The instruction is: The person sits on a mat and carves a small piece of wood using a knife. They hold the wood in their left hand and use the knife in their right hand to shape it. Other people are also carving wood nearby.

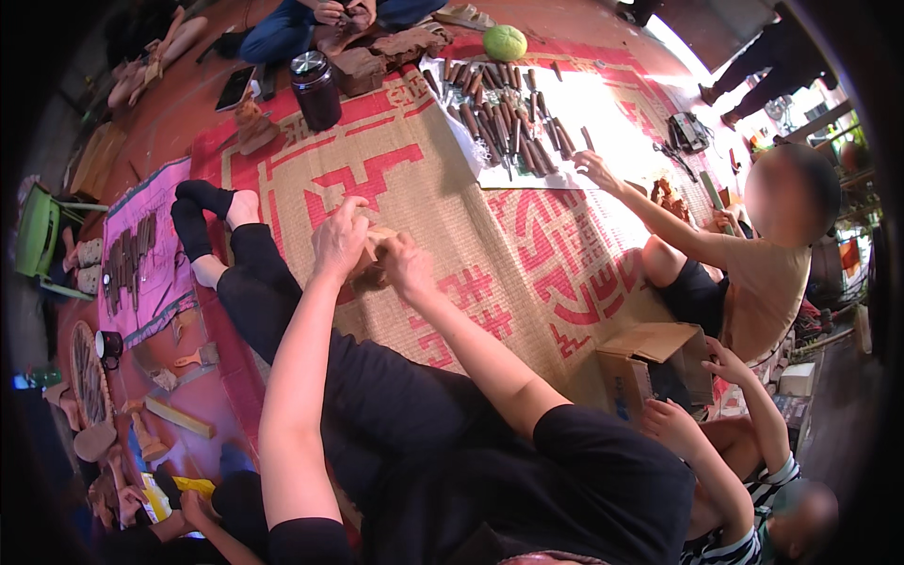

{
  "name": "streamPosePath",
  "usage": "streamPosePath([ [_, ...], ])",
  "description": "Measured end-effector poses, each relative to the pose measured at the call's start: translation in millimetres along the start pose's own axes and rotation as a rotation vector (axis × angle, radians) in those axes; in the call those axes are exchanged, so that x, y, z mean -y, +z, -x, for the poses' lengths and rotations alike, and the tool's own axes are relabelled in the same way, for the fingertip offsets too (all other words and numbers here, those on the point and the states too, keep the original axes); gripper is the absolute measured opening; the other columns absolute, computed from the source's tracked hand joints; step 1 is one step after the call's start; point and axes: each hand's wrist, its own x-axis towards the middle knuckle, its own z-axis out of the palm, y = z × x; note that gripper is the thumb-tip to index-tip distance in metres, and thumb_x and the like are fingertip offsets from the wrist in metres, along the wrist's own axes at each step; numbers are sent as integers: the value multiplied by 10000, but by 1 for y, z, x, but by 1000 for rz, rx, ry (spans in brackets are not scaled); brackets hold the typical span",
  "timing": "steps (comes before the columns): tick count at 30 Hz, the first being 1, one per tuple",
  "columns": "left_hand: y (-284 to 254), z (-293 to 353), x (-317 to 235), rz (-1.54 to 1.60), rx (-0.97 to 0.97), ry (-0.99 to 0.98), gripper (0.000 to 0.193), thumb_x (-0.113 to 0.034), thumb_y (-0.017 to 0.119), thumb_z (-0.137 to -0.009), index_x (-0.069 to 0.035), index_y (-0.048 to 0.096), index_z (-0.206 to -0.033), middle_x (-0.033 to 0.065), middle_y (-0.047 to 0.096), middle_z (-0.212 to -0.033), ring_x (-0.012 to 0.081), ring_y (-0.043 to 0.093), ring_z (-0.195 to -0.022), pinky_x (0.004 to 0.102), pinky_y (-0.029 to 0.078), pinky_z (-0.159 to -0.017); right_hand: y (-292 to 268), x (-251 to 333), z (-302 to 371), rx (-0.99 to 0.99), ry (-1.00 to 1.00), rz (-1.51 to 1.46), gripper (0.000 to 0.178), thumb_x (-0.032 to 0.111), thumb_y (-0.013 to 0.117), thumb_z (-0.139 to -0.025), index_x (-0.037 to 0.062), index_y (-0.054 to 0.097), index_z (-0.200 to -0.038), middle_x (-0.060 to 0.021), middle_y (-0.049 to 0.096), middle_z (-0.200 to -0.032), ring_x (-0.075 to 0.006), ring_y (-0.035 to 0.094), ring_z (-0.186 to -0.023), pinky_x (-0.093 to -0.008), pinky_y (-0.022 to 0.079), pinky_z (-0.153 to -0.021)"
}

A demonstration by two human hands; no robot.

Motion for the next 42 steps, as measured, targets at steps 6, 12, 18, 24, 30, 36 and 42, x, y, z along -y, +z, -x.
streamPosePath([
  [6, 6, -1, -6, -41, -33, 35, 243, -215, 473, -838, -173, 596, -1044, 180, 660, -775, 357, 646, -729, 475, 494, -674, 11, -23, -9, -15, -29, -44, 200, 123, 513, -815, 129, 647, -964, -129, 619, -952, -344, 641, -784, -452, 514, -687],
  [12, -1, 3, -12, -4, -41, 22, 217, -208, 469, -845, -155, 591, -1017, 165, 658, -738, 348, 648, -709, 465, 497, -656, 9, -5, -1, -73, -94, -71, 138, 78, 492, -828, 89, 576, -937, -156, 582, -953, -373, 625, -738, -470, 507, -667],
  [18, 3, 2, -3, -55, -59, 21, 212, -201, 471, -844, -146, 593, -1008, 162, 656, -721, 338, 653, -703, 459, 504, -648, 4, -5, 4, 14, -115, 0, 170, 109, 566, -813, 72, 568, -979, -149, 573, -982, -370, 625, -731, -469, 507, -650],
  [24, 4, 1, -13, -34, -69, 66, 201, -178, 480, -835, -145, 598, -995, 158, 653, -706, 328, 653, -676, 452, 508, -631, 12, -26, 1, 24, -57, 81, 244, 108, 551, -826, 54, 571, -1063, -170, 575, -970, -368, 635, -736, -463, 515, -633],
  [30, 9, 2, -1, -36, -90, 52, 199, -173, 479, -834, -140, 595, -992, 162, 655, -714, 333, 651, -669, 448, 509, -624, -7, 11, 17, -51, -106, -99, 109, 128, 564, -830, 62, 600, -909, -170, 602, -898, -364, 620, -753, -460, 500, -663],
  [36, 6, -1, -8, -49, -56, 64, 208, -189, 469, -838, -141, 596, -994, 167, 659, -740, 348, 650, -703, 459, 504, -638, 17, -16, 5, -41, 23, -44, 126, 120, 589, -817, 63, 623, -925, -155, 600, -892, -367, 608, -791, -462, 490, -672],
  [42, 2, 2, -5, -25, -55, 7, 227, -211, 463, -845, -155, 594, -1023, 171, 664, -770, 356, 649, -745, 468, 498, -677, -10, 20, 25, -82, -133, -167, 218, 60, 575, -781, 57, 570, -999, -158, 570, -999, -369, 623, -779, -467, 508, -677],
])
